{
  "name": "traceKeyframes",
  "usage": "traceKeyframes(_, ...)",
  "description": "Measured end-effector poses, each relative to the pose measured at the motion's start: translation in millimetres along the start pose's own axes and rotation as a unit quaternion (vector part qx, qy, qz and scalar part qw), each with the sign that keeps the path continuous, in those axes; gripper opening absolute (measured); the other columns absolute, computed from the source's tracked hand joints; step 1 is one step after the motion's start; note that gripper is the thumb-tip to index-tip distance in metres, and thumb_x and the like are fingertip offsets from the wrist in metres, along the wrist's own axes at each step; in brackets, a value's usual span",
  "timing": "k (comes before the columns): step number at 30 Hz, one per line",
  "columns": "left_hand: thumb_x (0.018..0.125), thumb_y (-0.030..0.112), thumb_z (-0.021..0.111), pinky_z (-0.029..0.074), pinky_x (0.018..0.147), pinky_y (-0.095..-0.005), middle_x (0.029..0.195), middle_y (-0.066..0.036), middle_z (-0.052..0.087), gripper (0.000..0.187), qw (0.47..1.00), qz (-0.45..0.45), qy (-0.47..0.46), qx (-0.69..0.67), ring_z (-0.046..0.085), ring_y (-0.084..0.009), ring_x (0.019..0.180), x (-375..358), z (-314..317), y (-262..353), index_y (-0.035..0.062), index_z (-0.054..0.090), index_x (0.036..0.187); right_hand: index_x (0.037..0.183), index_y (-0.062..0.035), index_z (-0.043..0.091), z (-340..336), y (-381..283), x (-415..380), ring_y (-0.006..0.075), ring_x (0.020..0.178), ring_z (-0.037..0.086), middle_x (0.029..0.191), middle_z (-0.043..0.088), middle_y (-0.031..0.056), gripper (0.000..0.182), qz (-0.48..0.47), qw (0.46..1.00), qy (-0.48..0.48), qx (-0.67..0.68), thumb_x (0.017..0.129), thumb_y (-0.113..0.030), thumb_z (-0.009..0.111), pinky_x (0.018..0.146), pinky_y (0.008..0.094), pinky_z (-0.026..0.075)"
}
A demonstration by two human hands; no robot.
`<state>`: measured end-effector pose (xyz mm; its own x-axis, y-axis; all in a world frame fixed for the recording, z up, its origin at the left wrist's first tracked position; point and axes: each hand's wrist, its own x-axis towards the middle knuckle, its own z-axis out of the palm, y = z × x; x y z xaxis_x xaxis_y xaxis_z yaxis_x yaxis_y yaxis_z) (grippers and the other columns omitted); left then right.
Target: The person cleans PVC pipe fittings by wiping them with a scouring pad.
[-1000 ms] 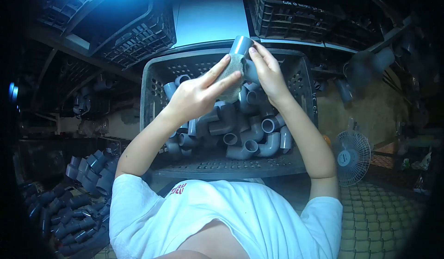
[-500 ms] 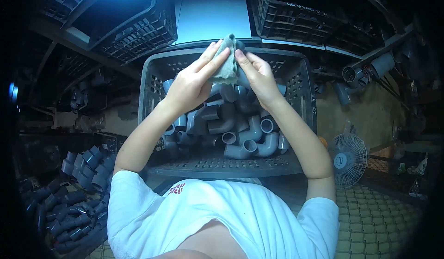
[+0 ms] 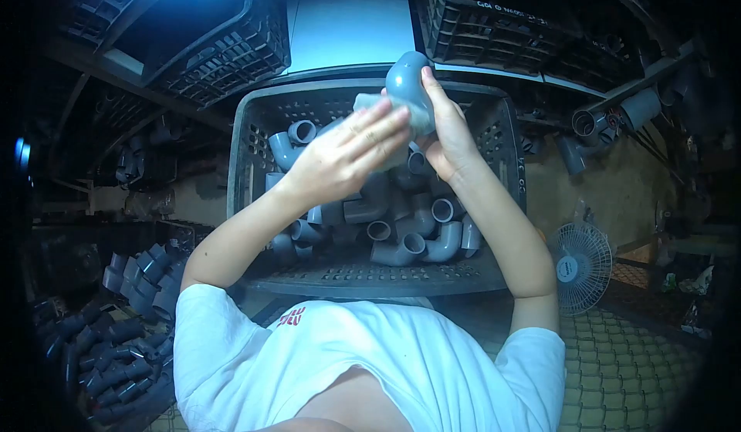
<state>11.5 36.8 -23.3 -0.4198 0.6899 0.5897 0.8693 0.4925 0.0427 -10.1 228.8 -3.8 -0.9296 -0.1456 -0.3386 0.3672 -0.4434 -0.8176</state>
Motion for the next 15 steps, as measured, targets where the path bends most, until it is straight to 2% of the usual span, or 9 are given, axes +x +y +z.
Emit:
traceKeyframes(2, 0.084, 0.009, 0.065, 0.046, 0.113, -0.0450, 0.150, -0.011, 0.051, 0.050, 0.997, 0.065, -0.028, -0.036, 0.048, -0.0296, 0.141, -6, 5, 3, 0.0074, 0.064, 0.133, 0.122, -0.0102, 0.063, 0, 1, 1, 0.0178, 0.104, 0.070, 0.107, 0.072, 0.0118, 0.056, 0.022, 0.999, -0.027, -0.028, 0.103, -0.060, 0.043, 0.096, 0.0376, 0.055)
traceKeyframes(3, 0.084, 0.009, 0.065, 0.046, 0.113, -0.0450, 0.150, -0.011, 0.051, 0.050, 0.997, 0.065, -0.027, -0.037, 0.048, -0.0296, 0.141, -5, 3, -1, 0.0074, 0.064, 0.133, 0.121, -0.0101, 0.063, -1, 1, 2, 0.0162, 0.105, 0.069, 0.109, 0.071, 0.0103, 0.055, 0.032, 0.998, -0.040, -0.038, 0.104, -0.059, 0.043, 0.093, 0.0366, 0.055)
traceKeyframes(5, 0.082, 0.006, 0.065, 0.046, 0.112, -0.0454, 0.149, -0.012, 0.052, 0.050, 0.998, 0.040, 0.005, -0.040, 0.049, -0.0309, 0.139, -2, -4, -12, 0.0076, 0.065, 0.133, 0.121, -0.0112, 0.063, 3, 4, 2, 0.0143, 0.106, 0.068, 0.111, 0.071, 0.0084, 0.054, 0.005, 0.999, -0.033, -0.015, 0.103, -0.058, 0.045, 0.089, 0.0342, 0.056)
traceKeyframes(7, 0.077, -0.001, 0.065, 0.047, 0.111, -0.0470, 0.148, -0.016, 0.053, 0.054, 0.998, -0.028, 0.059, -0.016, 0.051, -0.0345, 0.137, 1, -6, -19, 0.0032, 0.065, 0.131, 0.121, -0.0125, 0.064, 6, 1, 3, 0.0136, 0.108, 0.067, 0.112, 0.070, 0.0066, 0.051, 0.021, 1.000, -0.003, 0.006, 0.103, -0.057, 0.048, 0.086, 0.0332, 0.057)
traceKeyframes(9, 0.080, 0.001, 0.063, 0.047, 0.111, -0.0467, 0.147, -0.016, 0.054, 0.052, 0.997, -0.035, 0.061, -0.019, 0.051, -0.0342, 0.137, 0, -6, -18, 0.0016, 0.065, 0.131, 0.122, -0.0111, 0.065, 6, 4, 4, 0.0137, 0.103, 0.068, 0.110, 0.071, 0.0058, 0.051, 0.030, 0.999, 0.011, 0.003, 0.102, -0.056, 0.052, 0.085, 0.0342, 0.057)
traceKeyframes(11, 0.083, 0.006, 0.062, 0.047, 0.111, -0.0460, 0.148, -0.015, 0.053, 0.050, 0.999, 0.013, 0.032, -0.017, 0.051, -0.0335, 0.137, -2, -5, -8, 0.0011, 0.063, 0.133, 0.121, -0.0060, 0.065, 9, 6, 2, 0.0148, 0.099, 0.070, 0.107, 0.071, 0.0071, 0.055, 0.002, 0.999, 0.027, -0.032, 0.101, -0.056, 0.053, 0.087, 0.0359, 0.058)
traceKeyframes(12, 0.086, 0.010, 0.061, 0.047, 0.112, -0.0459, 0.148, -0.015, 0.053, 0.049, 0.999, 0.032, 0.007, -0.015, 0.050, -0.0327, 0.138, -3, -4, -3, 0.0040, 0.063, 0.134, 0.121, -0.0060, 0.065, 8, 6, 2, 0.0148, 0.099, 0.070, 0.107, 0.071, 0.0071, 0.055, 0.003, 0.999, 0.027, -0.034, 0.101, -0.056, 0.053, 0.087, 0.0359, 0.058)
traceKeyframes(15, 0.086, 0.012, 0.062, 0.047, 0.111, -0.0457, 0.149, -0.015, 0.052, 0.050, 0.998, 0.065, 0.004, -0.010, 0.048, -0.0331, 0.139, -4, 3, -6, 0.0065, 0.063, 0.135, 0.118, 0.0009, 0.064, 6, 3, 1, 0.0158, 0.096, 0.072, 0.102, 0.072, 0.0089, 0.071, 0.013, 0.999, 0.016, -0.041, 0.095, -0.066, 0.055, 0.090, 0.0352, 0.059)
